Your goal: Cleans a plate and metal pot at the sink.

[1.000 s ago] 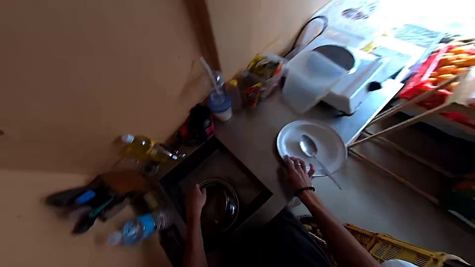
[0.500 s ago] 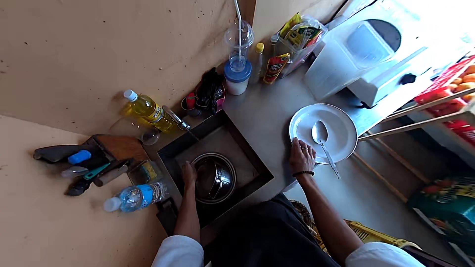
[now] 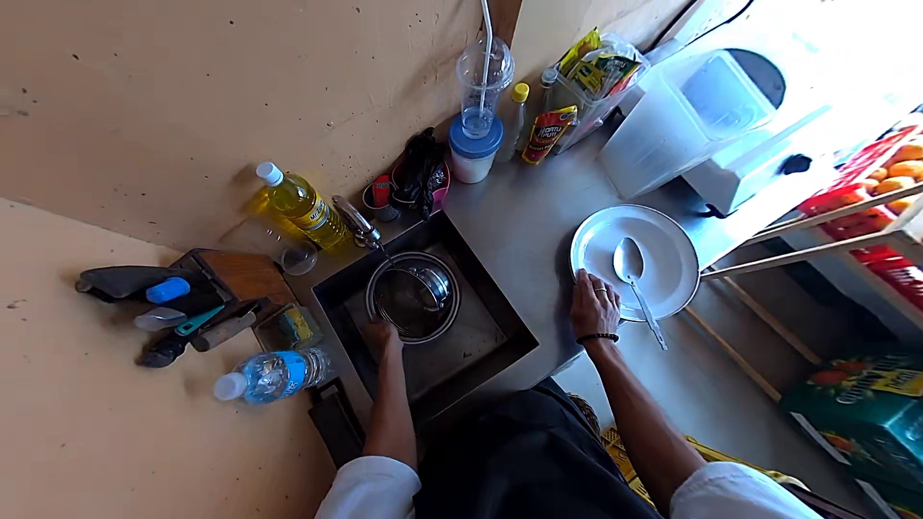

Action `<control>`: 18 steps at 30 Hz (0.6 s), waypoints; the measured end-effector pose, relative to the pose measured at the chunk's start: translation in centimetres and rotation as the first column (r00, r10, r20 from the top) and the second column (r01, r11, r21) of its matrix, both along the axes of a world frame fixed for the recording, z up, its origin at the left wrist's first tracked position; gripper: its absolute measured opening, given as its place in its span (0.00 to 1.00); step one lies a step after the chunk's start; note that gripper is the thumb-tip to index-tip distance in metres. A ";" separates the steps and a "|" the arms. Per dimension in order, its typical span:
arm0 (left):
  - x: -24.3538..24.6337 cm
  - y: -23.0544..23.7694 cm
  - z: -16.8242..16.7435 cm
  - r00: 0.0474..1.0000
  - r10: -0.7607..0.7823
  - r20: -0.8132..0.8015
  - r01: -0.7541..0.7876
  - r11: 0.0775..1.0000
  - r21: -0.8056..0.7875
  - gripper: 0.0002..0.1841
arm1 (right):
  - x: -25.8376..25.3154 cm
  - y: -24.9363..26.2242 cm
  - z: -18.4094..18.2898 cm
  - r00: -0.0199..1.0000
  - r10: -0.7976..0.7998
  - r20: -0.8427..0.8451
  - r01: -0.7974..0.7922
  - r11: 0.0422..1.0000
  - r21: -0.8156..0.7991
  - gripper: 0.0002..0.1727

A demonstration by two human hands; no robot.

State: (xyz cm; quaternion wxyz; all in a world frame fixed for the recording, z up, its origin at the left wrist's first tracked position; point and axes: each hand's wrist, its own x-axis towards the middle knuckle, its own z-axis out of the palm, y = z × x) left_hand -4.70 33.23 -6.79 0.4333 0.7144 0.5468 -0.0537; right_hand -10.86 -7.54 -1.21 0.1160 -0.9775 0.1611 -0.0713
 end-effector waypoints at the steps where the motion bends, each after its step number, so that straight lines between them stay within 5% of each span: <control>1: -0.2 -0.9 0.6 1.000 0.024 -0.017 -0.023 0.998 0.052 0.27 | -0.1 -0.3 -0.2 0.999 0.027 0.016 -0.027 1.000 -0.008 0.25; 3: -0.6 -2.9 2.8 0.998 -0.055 -0.006 0.055 0.969 0.242 0.25 | -0.2 -1.1 -0.6 0.996 0.080 0.038 -0.080 0.997 -0.015 0.25; 5: -0.5 -5.1 5.2 0.943 -0.267 0.200 0.206 0.938 0.280 0.22 | 0.0 -1.7 -0.8 0.991 0.115 0.071 -0.114 0.993 -0.018 0.25; 8: 1.7 -7.9 6.4 0.836 -0.352 0.421 0.449 0.880 -0.155 0.32 | -0.1 -1.3 0.2 0.993 0.075 0.090 -0.077 0.997 0.022 0.26; 11: 4.1 -9.7 5.6 0.854 -0.279 0.439 0.442 0.834 -0.330 0.35 | 0.0 1.4 1.6 0.976 0.071 0.205 -0.074 0.997 0.009 0.25; 15: 4.3 -10.0 6.4 0.840 -0.262 0.474 0.409 0.882 -0.236 0.19 | 0.6 6.8 4.1 0.953 0.213 0.215 -0.244 0.961 0.130 0.20; 18: 3.7 -8.8 7.1 0.815 -0.298 0.497 0.435 0.881 -0.184 0.16 | 1.2 10.7 3.7 0.920 0.328 0.213 -0.378 0.887 0.267 0.19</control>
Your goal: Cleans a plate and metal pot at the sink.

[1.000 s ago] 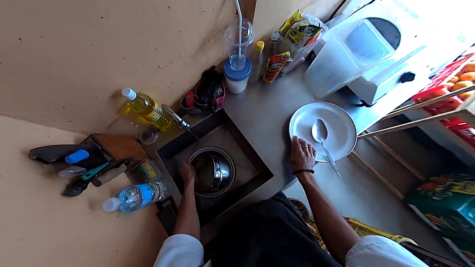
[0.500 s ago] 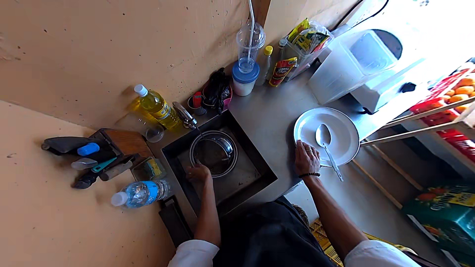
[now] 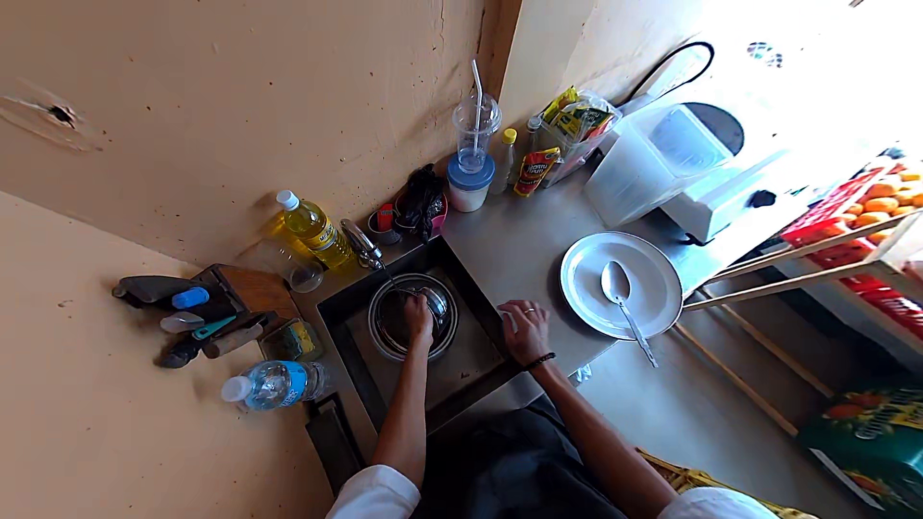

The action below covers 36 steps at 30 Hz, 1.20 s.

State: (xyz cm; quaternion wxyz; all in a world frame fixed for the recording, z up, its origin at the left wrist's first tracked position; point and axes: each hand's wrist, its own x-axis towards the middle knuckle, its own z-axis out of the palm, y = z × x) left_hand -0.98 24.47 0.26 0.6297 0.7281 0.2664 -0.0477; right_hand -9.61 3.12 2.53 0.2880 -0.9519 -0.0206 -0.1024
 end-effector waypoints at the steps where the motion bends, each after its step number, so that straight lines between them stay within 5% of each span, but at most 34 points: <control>1: -0.1 0.3 0.2 1.000 0.010 -0.008 -0.010 1.000 0.027 0.15 | 0.1 1.2 -0.3 0.998 0.050 -0.041 -0.048 0.998 0.038 0.19; 4: -1.3 1.5 0.9 0.991 0.133 -0.009 -0.133 0.990 0.047 0.15 | 0.2 4.0 -1.5 0.971 0.176 -0.160 -0.155 0.979 0.135 0.19; 6: -2.5 2.4 0.9 0.966 0.259 0.009 -0.257 0.963 -0.085 0.16 | 0.7 4.9 -2.1 0.959 0.206 -0.194 -0.164 0.963 0.212 0.19; 13: -6.5 4.9 -0.4 0.787 0.607 -0.104 -0.567 0.648 -0.509 0.14 | 3.7 6.7 -0.8 0.934 0.245 -0.259 -0.156 0.934 0.322 0.21; 24: -10.1 7.7 -5.5 0.792 0.606 -0.073 -0.299 0.281 -0.912 0.19 | 10.3 7.8 -3.3 0.820 0.260 -0.511 0.019 0.879 0.477 0.22; 31: -10.6 11.2 -1.0 0.808 0.587 -0.044 -0.366 0.443 -0.818 0.20 | 12.2 5.5 -3.9 0.838 0.282 -0.468 0.106 0.757 0.645 0.23; 36: -11.8 14.1 -1.5 0.801 0.591 0.100 -0.195 0.413 -0.890 0.18 | 15.2 2.6 0.5 0.836 0.328 -0.439 0.115 0.679 0.725 0.21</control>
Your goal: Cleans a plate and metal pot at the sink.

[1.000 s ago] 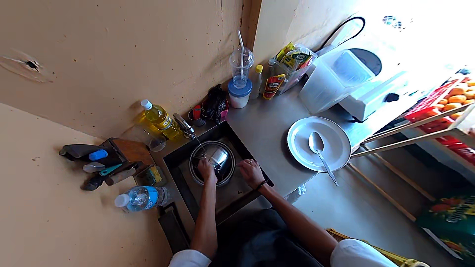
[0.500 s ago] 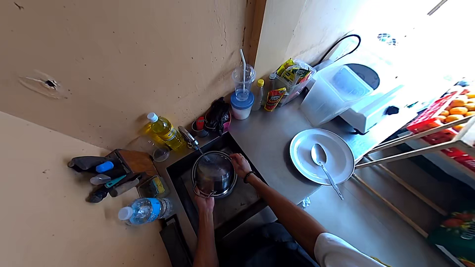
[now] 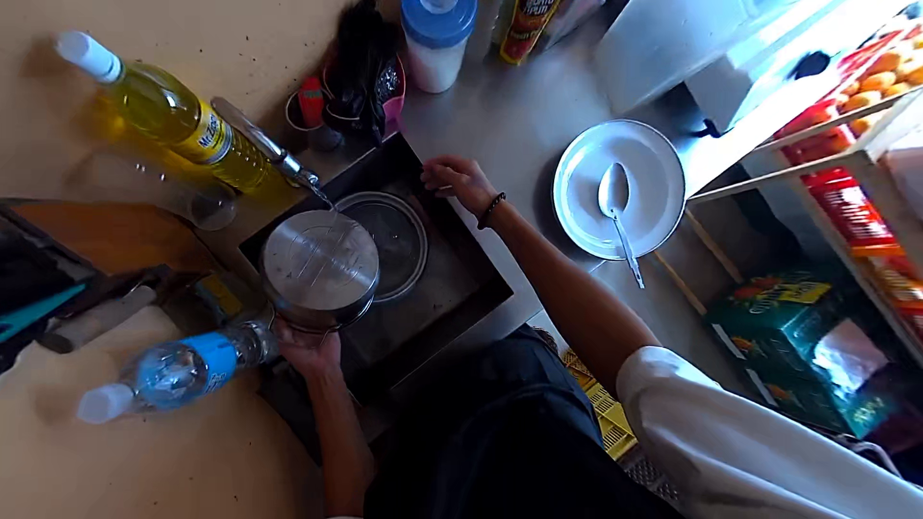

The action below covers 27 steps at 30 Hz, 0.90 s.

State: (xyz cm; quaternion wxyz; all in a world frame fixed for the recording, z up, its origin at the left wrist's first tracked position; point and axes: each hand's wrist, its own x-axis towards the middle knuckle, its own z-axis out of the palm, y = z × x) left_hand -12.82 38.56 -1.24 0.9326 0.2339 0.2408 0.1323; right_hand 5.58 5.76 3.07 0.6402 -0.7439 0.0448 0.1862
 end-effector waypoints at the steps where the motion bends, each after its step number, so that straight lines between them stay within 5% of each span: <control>1: 0.0 0.2 0.1 1.000 0.002 0.028 -0.002 1.000 -0.010 0.18 | 0.7 -0.5 0.8 0.999 0.002 0.042 -0.002 1.000 -0.001 0.20; 6: -0.3 -1.9 -0.6 0.995 0.031 -0.094 -0.034 0.999 -0.027 0.24 | -0.3 0.1 -0.2 0.977 0.021 0.212 -0.013 0.999 -0.037 0.18; 9: 0.8 -4.4 -2.1 0.984 -0.018 -0.175 -0.002 0.993 -0.115 0.27 | -1.0 4.4 -1.8 0.992 0.084 -0.092 -0.082 0.996 0.026 0.24; 11: 1.7 -5.8 -3.2 0.974 -0.058 -0.219 0.022 0.987 -0.162 0.29 | -1.4 7.1 -3.2 0.924 -0.002 -0.383 0.035 0.996 0.080 0.32; 13: 3.0 -6.5 -3.6 0.965 -0.055 -0.256 0.013 0.986 -0.164 0.30 | -0.9 8.3 -4.0 0.861 -0.097 -0.499 0.173 0.979 0.108 0.32; 21: 8.0 -4.6 -2.5 0.980 -0.047 -0.193 0.064 0.994 0.084 0.43 | 2.0 10.8 -1.8 0.970 -0.145 -0.197 0.157 0.987 0.047 0.18; 27: 8.1 -3.3 -1.0 0.965 -0.060 -0.255 0.087 0.992 0.096 0.38 | 1.3 11.0 -3.2 0.964 -0.172 -0.204 0.207 0.964 0.165 0.14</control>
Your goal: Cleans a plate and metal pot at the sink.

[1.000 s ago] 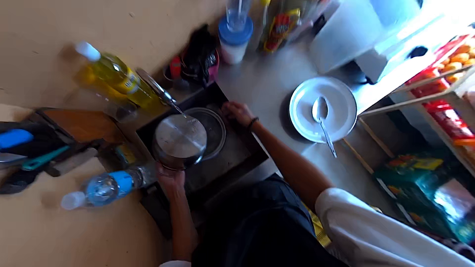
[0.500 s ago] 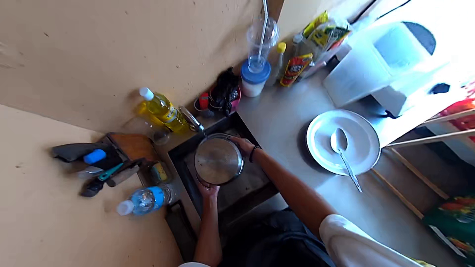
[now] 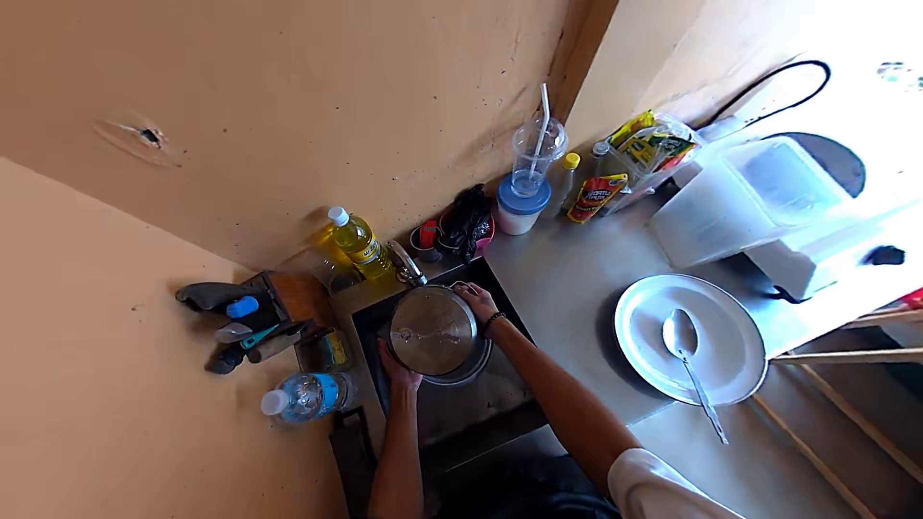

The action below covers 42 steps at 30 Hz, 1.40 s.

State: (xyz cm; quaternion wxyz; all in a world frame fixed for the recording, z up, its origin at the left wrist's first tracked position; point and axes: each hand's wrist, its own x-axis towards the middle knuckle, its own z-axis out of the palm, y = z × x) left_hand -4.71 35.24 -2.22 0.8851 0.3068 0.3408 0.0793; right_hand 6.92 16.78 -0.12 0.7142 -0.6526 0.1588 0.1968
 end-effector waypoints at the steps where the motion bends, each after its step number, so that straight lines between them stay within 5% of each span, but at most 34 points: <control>1: 0.2 0.1 0.3 1.000 -0.015 -0.018 0.015 1.000 0.001 0.37 | -0.5 -0.2 -0.1 0.999 -0.048 0.003 0.048 0.999 -0.003 0.14; 10: 1.4 -5.9 0.6 0.942 -0.079 -0.325 0.117 0.988 0.099 0.28 | -7.0 -0.8 0.6 0.751 -0.638 -0.169 0.640 0.766 -0.050 0.19; 12: 0.6 -5.7 0.4 0.965 -0.134 -0.224 0.125 0.991 -0.054 0.32 | -9.4 -1.2 0.8 0.775 -0.613 -0.153 0.631 0.765 0.128 0.19; 14: 0.4 -4.7 2.1 0.944 -0.212 -0.253 0.177 0.972 -0.155 0.34 | -12.4 -3.1 0.8 0.892 -0.441 -0.100 0.443 0.804 0.396 0.21; 17: 0.2 -2.1 7.2 0.873 -0.316 -0.372 0.350 0.936 0.026 0.25 | -13.1 -6.2 2.9 0.970 -0.147 -0.195 0.232 0.801 0.552 0.44; 20: -0.6 1.2 5.8 0.855 -0.425 -0.298 0.516 0.755 0.405 0.20 | -9.4 -5.5 5.0 0.951 0.013 -0.309 0.112 0.917 0.382 0.38; 23: 1.5 3.0 5.8 0.803 -0.556 -0.217 0.586 0.665 0.464 0.18 | -5.6 -4.4 4.9 0.897 0.116 -0.428 0.063 0.922 0.381 0.32; 25: 4.0 2.8 7.8 0.746 -0.589 -0.311 0.664 0.628 0.406 0.17 | -5.3 -3.3 4.0 0.865 -0.044 -0.501 0.229 0.921 0.315 0.31; 28: 9.4 3.1 6.6 0.521 -0.791 -0.321 0.846 0.430 0.316 0.23 | -6.7 -1.6 3.8 0.799 -0.396 -0.454 0.470 0.881 0.059 0.32; 32: 12.5 0.4 8.2 0.379 -0.747 -0.546 0.913 0.205 0.353 0.30 | -8.4 -0.3 6.0 0.791 -0.547 -0.275 0.490 0.835 -0.252 0.32; 35: 12.4 -1.9 8.2 0.438 -0.519 -0.734 0.817 -0.111 0.566 0.31 | -8.5 0.7 7.3 0.821 -0.547 -0.165 0.470 0.811 -0.348 0.31; 36: 11.8 -2.7 8.3 0.491 -0.435 -0.755 0.793 -0.136 0.594 0.30 | -8.6 0.8 7.4 0.830 -0.537 -0.152 0.457 0.810 -0.368 0.31; 42: 5.6 -5.2 6.5 0.830 -0.386 -0.402 0.419 -0.044 0.907 0.31 | -8.8 0.6 6.8 0.843 -0.524 -0.120 0.440 0.801 -0.407 0.31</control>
